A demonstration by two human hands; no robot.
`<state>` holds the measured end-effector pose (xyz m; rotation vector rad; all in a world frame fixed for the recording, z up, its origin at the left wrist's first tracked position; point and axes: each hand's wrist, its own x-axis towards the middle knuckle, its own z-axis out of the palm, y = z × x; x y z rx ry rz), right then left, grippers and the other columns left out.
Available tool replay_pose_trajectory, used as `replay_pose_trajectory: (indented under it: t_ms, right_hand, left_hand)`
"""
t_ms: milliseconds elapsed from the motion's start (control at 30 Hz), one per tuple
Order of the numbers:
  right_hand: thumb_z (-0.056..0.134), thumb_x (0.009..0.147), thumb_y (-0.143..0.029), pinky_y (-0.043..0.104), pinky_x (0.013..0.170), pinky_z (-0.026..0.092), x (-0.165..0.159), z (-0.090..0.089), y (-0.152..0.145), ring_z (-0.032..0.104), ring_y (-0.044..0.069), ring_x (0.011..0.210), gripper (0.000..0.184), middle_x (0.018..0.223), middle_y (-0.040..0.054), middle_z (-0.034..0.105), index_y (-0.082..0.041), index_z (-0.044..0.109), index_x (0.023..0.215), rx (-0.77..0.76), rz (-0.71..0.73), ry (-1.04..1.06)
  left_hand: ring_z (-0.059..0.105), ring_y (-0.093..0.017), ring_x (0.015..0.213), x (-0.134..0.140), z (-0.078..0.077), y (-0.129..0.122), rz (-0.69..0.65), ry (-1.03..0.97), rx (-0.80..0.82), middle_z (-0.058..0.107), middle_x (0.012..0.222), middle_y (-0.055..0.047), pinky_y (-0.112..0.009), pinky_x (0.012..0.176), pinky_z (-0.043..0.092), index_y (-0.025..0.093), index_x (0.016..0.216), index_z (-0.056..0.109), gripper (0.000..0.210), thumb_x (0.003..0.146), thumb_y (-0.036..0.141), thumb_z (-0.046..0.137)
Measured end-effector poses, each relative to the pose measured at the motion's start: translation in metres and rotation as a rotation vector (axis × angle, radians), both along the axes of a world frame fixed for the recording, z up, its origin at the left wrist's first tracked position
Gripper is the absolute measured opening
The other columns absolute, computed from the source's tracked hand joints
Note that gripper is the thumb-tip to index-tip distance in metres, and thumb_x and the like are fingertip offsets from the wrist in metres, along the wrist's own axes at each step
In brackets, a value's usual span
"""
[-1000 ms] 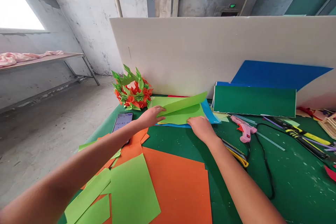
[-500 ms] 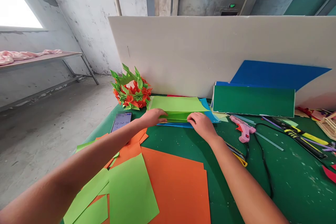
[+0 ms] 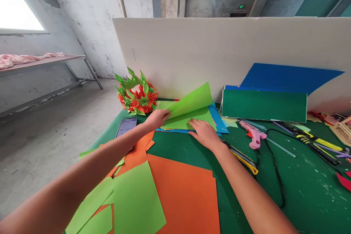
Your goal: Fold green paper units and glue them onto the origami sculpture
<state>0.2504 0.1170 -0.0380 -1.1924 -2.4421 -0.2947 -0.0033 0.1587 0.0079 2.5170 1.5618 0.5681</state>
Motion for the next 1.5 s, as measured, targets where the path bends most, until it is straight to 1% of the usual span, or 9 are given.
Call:
replay_pose_trajectory:
  t_ms: [100,267,400,533,833,1033,1233,1333,1500]
  right_hand:
    - [0.049,0.092,-0.029,0.039,0.082,0.053,-0.001,-0.005,0.004,0.066,0.027,0.102,0.034,0.116,0.0113,0.069,-0.017,0.063,0.12,-0.033,-0.005,-0.031]
    - [0.046,0.092,-0.021,0.037,0.079,0.052,-0.003,0.0,0.002,0.068,0.026,0.092,0.027,0.101,0.0092,0.074,-0.019,0.072,0.099,-0.04,0.0,-0.047]
    - [0.042,0.093,-0.02,0.038,0.074,0.051,-0.004,0.004,-0.001,0.067,0.027,0.086,0.029,0.093,0.0115,0.074,-0.016,0.071,0.094,-0.004,-0.029,0.013]
    - [0.043,0.094,-0.023,0.038,0.073,0.05,-0.004,0.008,-0.001,0.066,0.026,0.085,0.026,0.089,0.0105,0.072,-0.017,0.068,0.09,0.025,-0.044,0.104]
    - [0.05,0.091,-0.033,0.034,0.064,0.046,0.002,0.015,0.002,0.064,0.025,0.078,0.023,0.079,0.0078,0.069,-0.02,0.062,0.077,0.065,-0.125,0.287]
    - [0.053,0.09,-0.036,0.031,0.06,0.042,0.006,0.019,0.003,0.062,0.023,0.073,0.024,0.074,0.0056,0.068,-0.02,0.062,0.073,0.073,-0.162,0.342]
    - [0.054,0.089,-0.038,0.03,0.059,0.041,0.007,0.021,0.002,0.062,0.022,0.071,0.027,0.073,0.0049,0.068,-0.021,0.063,0.071,0.083,-0.167,0.372]
    - [0.052,0.09,-0.038,0.031,0.059,0.042,0.007,0.023,0.001,0.063,0.022,0.071,0.027,0.073,0.0056,0.069,-0.02,0.065,0.073,0.109,-0.18,0.391]
    - [0.049,0.091,-0.036,0.035,0.066,0.045,0.008,0.029,-0.001,0.063,0.024,0.076,0.027,0.079,0.0074,0.071,-0.02,0.067,0.079,0.174,-0.192,0.411]
  left_hand:
    - [0.066,-0.021,0.086,-0.004,0.006,0.004,-0.004,-0.052,0.034,0.073,0.095,-0.005,-0.025,0.074,0.049,0.02,0.102,0.07,0.025,0.086,0.024,0.051]
    - [0.067,-0.019,0.086,-0.01,0.02,0.011,0.006,-0.128,0.086,0.074,0.097,-0.004,-0.025,0.077,0.05,0.021,0.104,0.07,0.027,0.085,0.025,0.051]
    - [0.067,-0.018,0.087,-0.013,0.033,0.01,0.005,-0.142,0.111,0.074,0.098,-0.003,-0.024,0.078,0.05,0.021,0.103,0.071,0.027,0.085,0.026,0.052]
    - [0.068,-0.02,0.088,-0.014,0.041,0.006,0.001,-0.132,0.113,0.074,0.098,-0.004,-0.026,0.08,0.051,0.02,0.103,0.071,0.027,0.085,0.025,0.053]
    - [0.068,-0.02,0.088,-0.01,0.044,0.003,-0.029,-0.115,0.108,0.074,0.1,-0.003,-0.027,0.082,0.051,0.02,0.103,0.071,0.027,0.085,0.024,0.052]
    - [0.067,-0.019,0.085,-0.01,0.042,0.003,-0.057,-0.108,0.118,0.074,0.097,-0.004,-0.026,0.077,0.051,0.019,0.104,0.071,0.03,0.086,0.021,0.047]
    - [0.067,-0.02,0.09,-0.009,0.043,0.003,-0.105,-0.093,0.125,0.073,0.101,-0.005,-0.027,0.079,0.05,0.019,0.105,0.07,0.032,0.086,0.017,0.045]
    - [0.066,-0.021,0.094,-0.01,0.045,0.0,-0.121,-0.088,0.13,0.072,0.106,-0.006,-0.027,0.08,0.05,0.019,0.111,0.067,0.036,0.086,0.013,0.043]
    - [0.064,-0.021,0.101,-0.01,0.051,-0.007,-0.172,-0.053,0.152,0.068,0.115,-0.007,-0.029,0.084,0.049,0.022,0.126,0.057,0.047,0.086,0.007,0.039]
